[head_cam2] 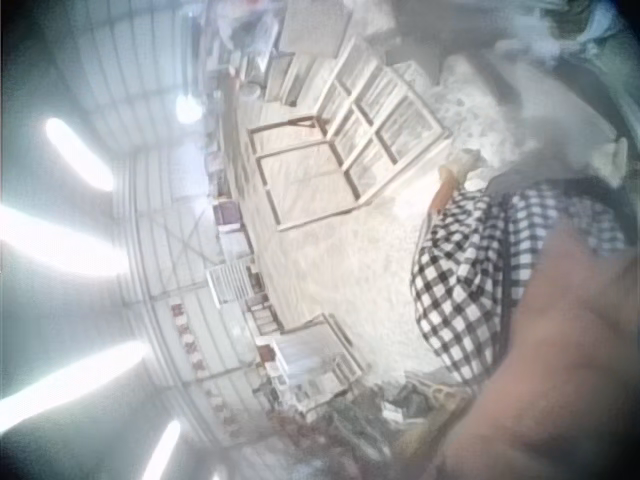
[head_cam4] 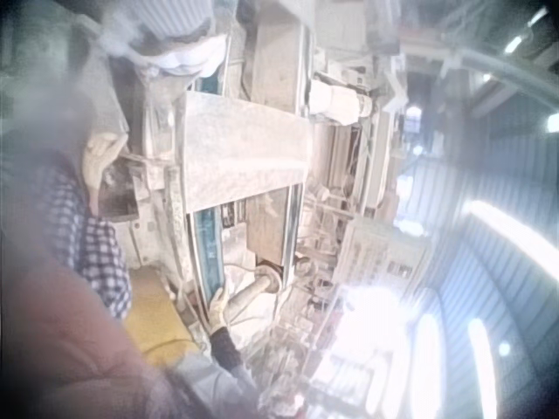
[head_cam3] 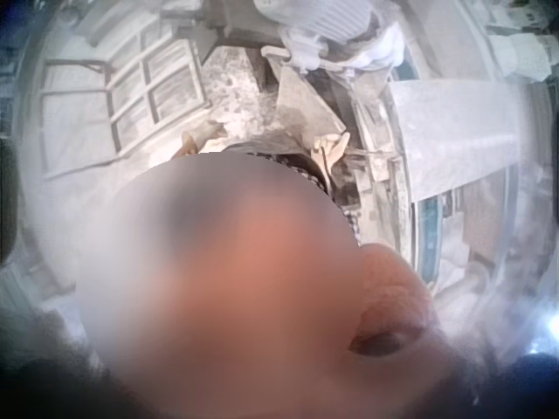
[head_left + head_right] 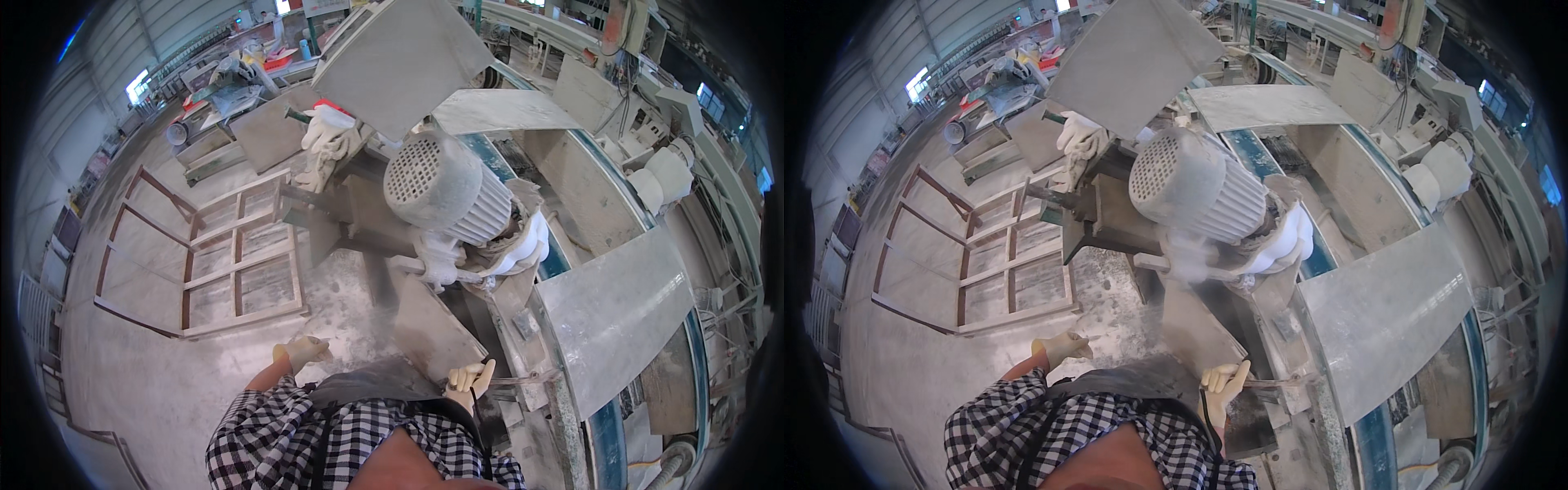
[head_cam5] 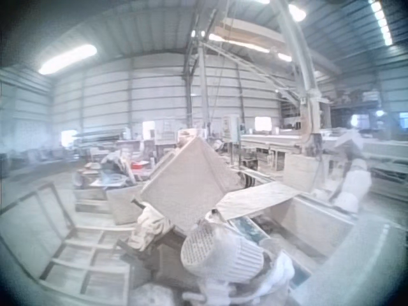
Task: The person uses a wrench to tighten bolts on a large industrial machine, then handles a large translucent sheet, placing it on the machine and adjusting its position.
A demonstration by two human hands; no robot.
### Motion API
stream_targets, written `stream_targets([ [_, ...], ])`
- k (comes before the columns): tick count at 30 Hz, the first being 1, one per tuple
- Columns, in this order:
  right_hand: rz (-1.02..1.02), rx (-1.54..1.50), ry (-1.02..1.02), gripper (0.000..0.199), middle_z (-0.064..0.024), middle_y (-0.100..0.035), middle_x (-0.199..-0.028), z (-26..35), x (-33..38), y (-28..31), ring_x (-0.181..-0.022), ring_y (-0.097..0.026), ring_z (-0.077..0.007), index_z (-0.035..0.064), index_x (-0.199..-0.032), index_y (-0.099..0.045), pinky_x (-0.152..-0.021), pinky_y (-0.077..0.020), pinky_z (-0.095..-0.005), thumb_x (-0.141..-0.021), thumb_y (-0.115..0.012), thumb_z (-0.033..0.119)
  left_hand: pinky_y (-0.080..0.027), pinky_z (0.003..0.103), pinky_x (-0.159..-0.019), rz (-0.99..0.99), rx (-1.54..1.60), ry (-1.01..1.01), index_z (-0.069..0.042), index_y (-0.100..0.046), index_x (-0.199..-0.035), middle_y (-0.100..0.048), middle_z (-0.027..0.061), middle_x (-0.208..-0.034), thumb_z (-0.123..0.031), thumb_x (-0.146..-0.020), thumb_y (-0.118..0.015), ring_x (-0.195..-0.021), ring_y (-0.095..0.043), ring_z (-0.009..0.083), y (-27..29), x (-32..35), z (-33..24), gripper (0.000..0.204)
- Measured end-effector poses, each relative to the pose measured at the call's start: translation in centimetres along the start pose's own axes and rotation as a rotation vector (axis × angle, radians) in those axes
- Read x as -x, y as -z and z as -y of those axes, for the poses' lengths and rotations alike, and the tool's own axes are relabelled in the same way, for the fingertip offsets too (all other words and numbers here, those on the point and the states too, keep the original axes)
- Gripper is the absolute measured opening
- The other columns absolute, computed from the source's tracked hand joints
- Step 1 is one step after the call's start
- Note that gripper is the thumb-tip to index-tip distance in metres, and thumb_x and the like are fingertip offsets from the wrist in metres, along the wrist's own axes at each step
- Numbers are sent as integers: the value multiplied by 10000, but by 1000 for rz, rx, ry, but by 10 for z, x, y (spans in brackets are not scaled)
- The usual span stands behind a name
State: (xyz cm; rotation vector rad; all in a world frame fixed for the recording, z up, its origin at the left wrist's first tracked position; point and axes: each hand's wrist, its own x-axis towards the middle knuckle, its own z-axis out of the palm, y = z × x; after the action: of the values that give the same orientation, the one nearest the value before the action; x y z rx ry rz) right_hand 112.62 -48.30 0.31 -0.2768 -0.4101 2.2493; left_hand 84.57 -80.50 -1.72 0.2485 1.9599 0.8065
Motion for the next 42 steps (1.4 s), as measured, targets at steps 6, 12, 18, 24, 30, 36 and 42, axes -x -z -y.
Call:
stream_targets([
  [6,-435,460,-70,540,-77,-477,-474,20,7,-10,-289,-379,-215,-15,-799,-600,-324,-415,-410,-1078,-482,432,-515,276,-709,-42,-136,21,-79,-790,-922,-764,7,-878,-364,-989,-508,-795,-677,129,12,-44,53,406],
  [12,-642,972,51,402,-40,-546,-566,75,72,-58,-471,-541,-124,17,-957,-649,-461,-390,-261,-995,-613,416,-555,267,-788,238,36,55,22,-725,-1015,-769,123,-942,-267,-1051,-534,-892,-727,185,-30,-120,15,349],
  [18,-1012,905,118,318,-21,-540,-568,115,117,-53,-486,-545,-116,9,-1022,-637,-494,-447,-258,-1010,-612,326,-536,322,-917,524,-118,-162,52,-668,-1153,-739,138,-1089,-334,-1083,-468,-1009,-696,206,-98,-164,-50,441],
  [24,-1156,962,227,326,-31,-557,-583,129,160,-30,-504,-491,-97,51,-1025,-661,-491,-355,-260,-997,-593,369,-552,302,-862,631,-332,-225,41,-685,-1149,-756,147,-1074,-306,-1065,-525,-974,-722,204,-153,-210,-103,391],
  [30,-1136,894,182,281,-36,-582,-597,154,153,-29,-510,-538,-93,47,-998,-659,-494,-379,-246,-990,-619,324,-565,316,-779,689,-480,-508,49,-709,-1106,-762,144,-1029,-285,-1054,-533,-827,-721,197,-225,-165,-163,381],
  [36,-890,1106,26,287,-23,-563,-577,223,101,-15,-511,-558,-101,31,-986,-668,-505,-399,-242,-1000,-628,315,-524,297,-754,551,-356,-415,10,-721,-1096,-747,87,-1003,-329,-1025,-583,-824,-663,139,-266,-119,-198,372],
  [42,-443,1460,-306,330,-72,-617,-661,262,43,-7,-550,-592,-109,-3,-942,-651,-531,-453,-268,-962,-673,326,-503,299,-723,282,-97,-403,-25,-732,-1093,-750,65,-945,-370,-993,-611,-824,-662,131,-274,-109,-151,379],
])
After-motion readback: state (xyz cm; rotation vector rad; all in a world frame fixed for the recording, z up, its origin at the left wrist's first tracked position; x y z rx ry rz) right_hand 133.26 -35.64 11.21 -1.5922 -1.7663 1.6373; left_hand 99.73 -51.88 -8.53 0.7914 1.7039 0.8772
